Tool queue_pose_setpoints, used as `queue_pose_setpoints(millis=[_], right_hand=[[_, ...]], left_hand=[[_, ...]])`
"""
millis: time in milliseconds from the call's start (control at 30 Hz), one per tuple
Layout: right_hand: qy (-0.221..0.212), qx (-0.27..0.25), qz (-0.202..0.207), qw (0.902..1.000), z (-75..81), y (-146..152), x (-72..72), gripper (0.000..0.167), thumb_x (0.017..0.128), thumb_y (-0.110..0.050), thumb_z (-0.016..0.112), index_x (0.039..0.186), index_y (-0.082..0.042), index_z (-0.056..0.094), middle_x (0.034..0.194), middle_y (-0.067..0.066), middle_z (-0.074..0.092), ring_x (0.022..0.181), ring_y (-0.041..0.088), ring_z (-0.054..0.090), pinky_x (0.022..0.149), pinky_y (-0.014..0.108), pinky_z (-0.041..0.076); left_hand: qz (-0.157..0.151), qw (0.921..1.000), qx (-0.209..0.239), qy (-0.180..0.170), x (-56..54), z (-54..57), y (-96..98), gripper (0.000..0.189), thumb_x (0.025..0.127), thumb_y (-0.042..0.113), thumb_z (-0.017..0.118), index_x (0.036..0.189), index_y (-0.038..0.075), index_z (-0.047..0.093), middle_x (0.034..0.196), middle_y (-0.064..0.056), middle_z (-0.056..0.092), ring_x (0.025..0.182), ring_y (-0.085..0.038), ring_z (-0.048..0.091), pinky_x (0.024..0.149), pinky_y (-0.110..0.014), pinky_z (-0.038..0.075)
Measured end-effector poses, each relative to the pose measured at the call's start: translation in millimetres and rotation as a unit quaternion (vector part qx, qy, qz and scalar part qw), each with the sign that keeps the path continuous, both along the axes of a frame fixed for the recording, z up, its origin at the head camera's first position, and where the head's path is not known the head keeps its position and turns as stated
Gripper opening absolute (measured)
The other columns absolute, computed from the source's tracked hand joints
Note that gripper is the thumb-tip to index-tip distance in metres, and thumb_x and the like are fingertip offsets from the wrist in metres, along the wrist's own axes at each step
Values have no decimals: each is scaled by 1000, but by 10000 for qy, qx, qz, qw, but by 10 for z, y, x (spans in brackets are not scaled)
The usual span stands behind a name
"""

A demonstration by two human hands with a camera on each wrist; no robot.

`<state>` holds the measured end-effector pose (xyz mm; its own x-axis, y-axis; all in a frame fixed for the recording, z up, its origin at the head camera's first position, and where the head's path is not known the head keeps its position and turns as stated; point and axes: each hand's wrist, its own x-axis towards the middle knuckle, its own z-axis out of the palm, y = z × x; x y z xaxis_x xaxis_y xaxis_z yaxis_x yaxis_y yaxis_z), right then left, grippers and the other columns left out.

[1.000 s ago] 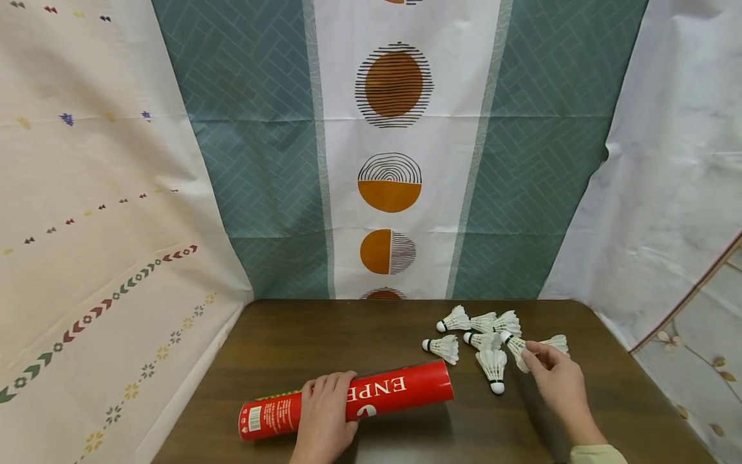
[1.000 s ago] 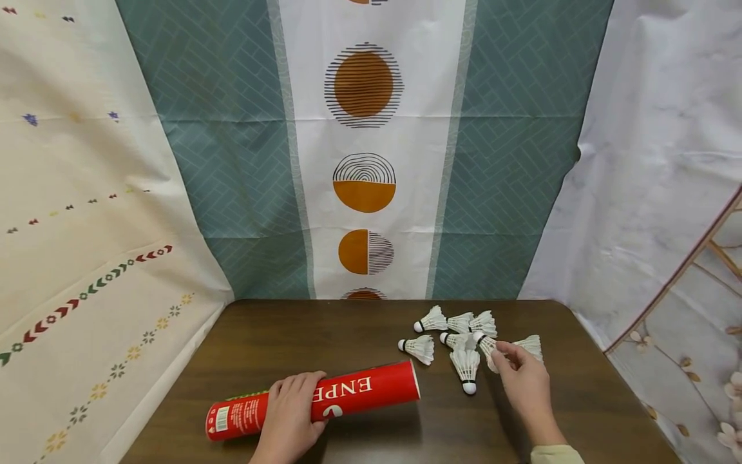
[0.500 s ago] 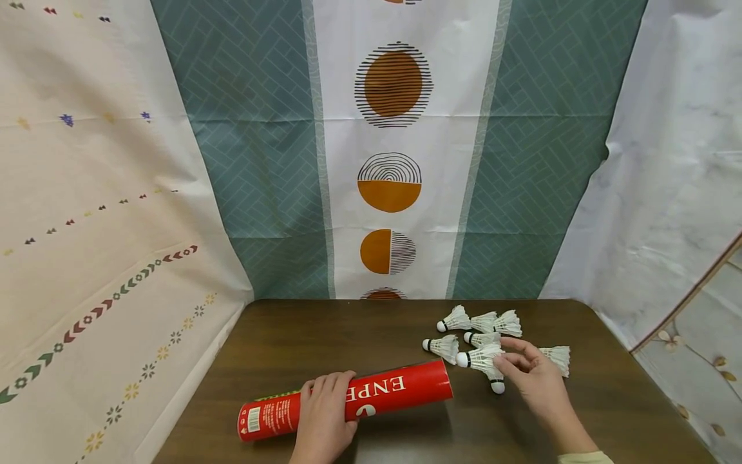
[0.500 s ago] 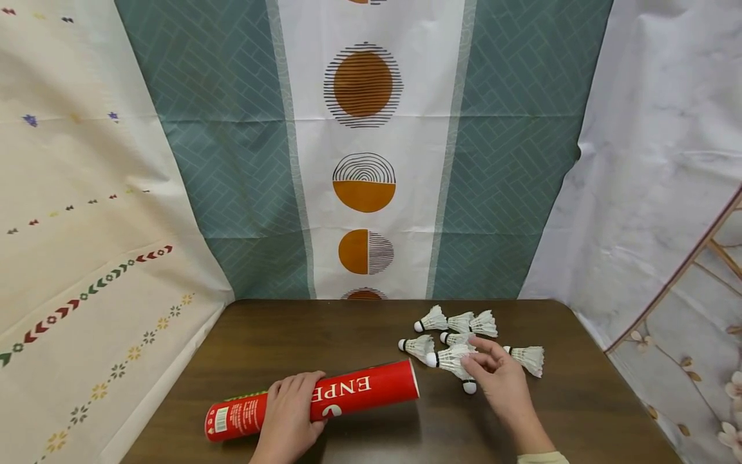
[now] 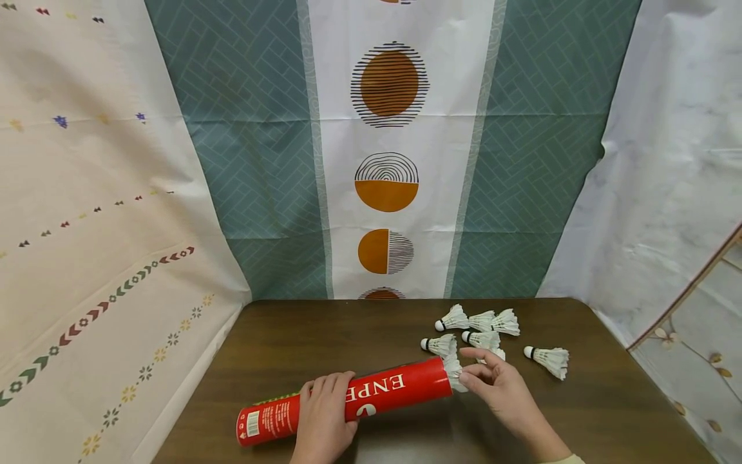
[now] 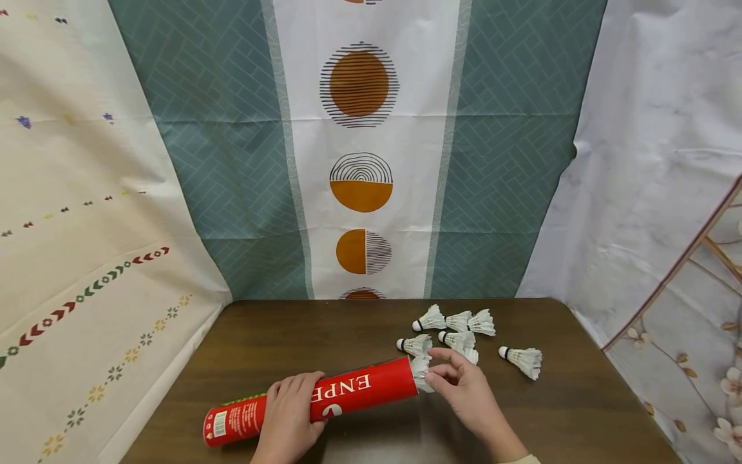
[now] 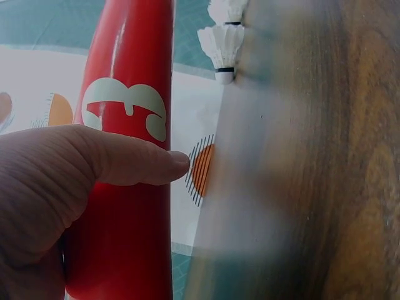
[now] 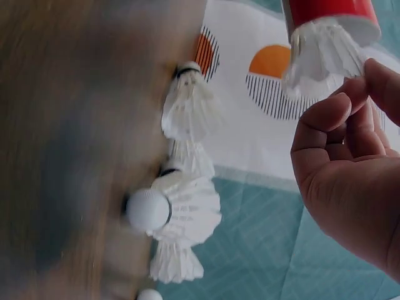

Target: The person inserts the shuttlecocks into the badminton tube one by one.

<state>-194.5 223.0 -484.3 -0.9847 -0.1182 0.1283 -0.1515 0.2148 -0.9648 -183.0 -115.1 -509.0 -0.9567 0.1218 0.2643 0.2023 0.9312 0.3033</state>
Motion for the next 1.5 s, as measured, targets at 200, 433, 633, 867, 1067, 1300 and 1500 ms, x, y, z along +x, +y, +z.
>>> queue_pose_setpoints(millis=[200,433,633,867,1067,1300,1500], right_hand=[[132,-137,538,9984,-37,-102,12,55,101,-12,73,149,6,51,110,14,81,96,6,75,86,22,60],[220,-225,-13,9995,-48,-182,50,48,98,-10,77,142,1,59,111,14,81,94,7,74,82,22,60],[198,-177,-9,9996,-48,-216,51,59,91,-7,84,142,1,58,106,13,79,88,10,70,76,23,59],[176,-102,72,9998,-40,-257,58,66,87,-8,87,144,3,56,98,10,76,81,12,66,71,23,57],[273,-21,75,9996,-66,-295,51,70,85,-7,89,145,2,55,97,9,75,77,9,63,67,23,55],[399,68,441,9982,-134,-421,78,75,91,-12,85,154,-1,47,115,17,78,78,8,66,68,25,58],[428,113,855,9954,-192,-494,117,72,94,-16,83,154,-5,46,120,18,74,65,7,63,58,28,58]], left_hand=[[29,10000,-8,61,7,0,6,84,58,25,106,131,20,64,124,-5,73,115,-31,64,104,-65,47],[223,9995,-100,177,20,40,10,87,57,27,107,132,18,64,123,-5,73,114,-31,64,102,-65,48],[263,9992,-110,288,25,55,12,87,56,28,107,132,17,64,122,-5,73,114,-31,64,101,-65,49],[216,9994,-87,273,33,67,13,87,57,27,107,132,18,64,123,-5,73,114,-30,64,102,-65,49],[183,9991,-35,370,41,54,19,87,58,32,107,132,18,64,124,-5,73,115,-30,64,102,-64,48],[236,9985,117,489,43,31,44,88,59,36,106,134,18,64,126,-5,73,118,-30,63,104,-65,47],[240,9981,68,562,40,33,50,89,57,35,107,133,19,64,127,-4,73,118,-30,63,104,-66,48]])
